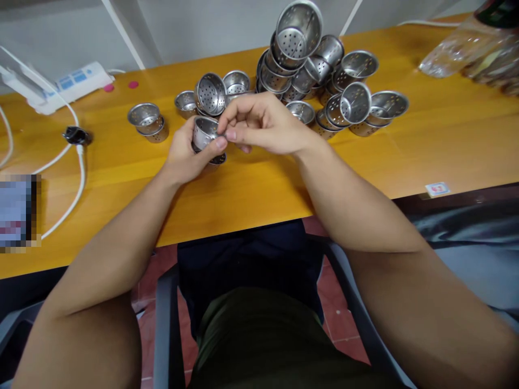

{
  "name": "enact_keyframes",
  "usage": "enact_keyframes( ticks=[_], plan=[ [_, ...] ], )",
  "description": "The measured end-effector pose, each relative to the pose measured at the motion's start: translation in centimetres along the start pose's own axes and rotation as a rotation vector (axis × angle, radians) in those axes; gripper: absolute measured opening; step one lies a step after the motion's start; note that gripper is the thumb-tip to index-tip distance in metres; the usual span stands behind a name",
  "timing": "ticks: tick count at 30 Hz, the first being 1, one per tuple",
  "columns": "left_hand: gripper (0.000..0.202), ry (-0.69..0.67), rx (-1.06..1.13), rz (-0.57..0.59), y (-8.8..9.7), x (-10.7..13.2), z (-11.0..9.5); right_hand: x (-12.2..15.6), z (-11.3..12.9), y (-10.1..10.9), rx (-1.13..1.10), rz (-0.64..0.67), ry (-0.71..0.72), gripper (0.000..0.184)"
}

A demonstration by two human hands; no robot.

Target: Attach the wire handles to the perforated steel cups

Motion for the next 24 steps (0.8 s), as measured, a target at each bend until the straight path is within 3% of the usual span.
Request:
enact_keyframes(
  ticks=[2,5,10,17,24],
  plan=[
    [0.087,-0.032,0.027,-0.004,0.0,0.0,0.0,0.2,0.1,0.1,-0.035,0.044,0.034,0.076],
    [0.092,-0.067,0.055,-0.01,0.0,0.1,-0.3,0.2,-0.5,0.1,-0.052,0.058,0.017,0.076],
    [0.08,-0.039,0.031,-0.009,0.0,-0.1,0.4,0.3,-0.6,0.1,-0.039,0.035,-0.01,0.074],
    [0.088,-0.071,0.035,0.008,0.4,-0.1,0.5,0.4,-1.3,0.5,-0.006,-0.049,-0.154,0.075],
    [0.075,-0.023,-0.01,-0.004,0.4,-0.2,0.7,0.3,-1.6,0.3,-0.001,-0.067,-0.196,0.074]
  ],
)
Point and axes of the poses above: each hand's wrist, its own x-axis away from the middle knuckle, its own y-axis out of the back of the hand, z = x × y, the point moved 10 cm from there along -x, towards the middle knuckle, and after that the axes turned 6 degrees about z, right-handed, at the moved point
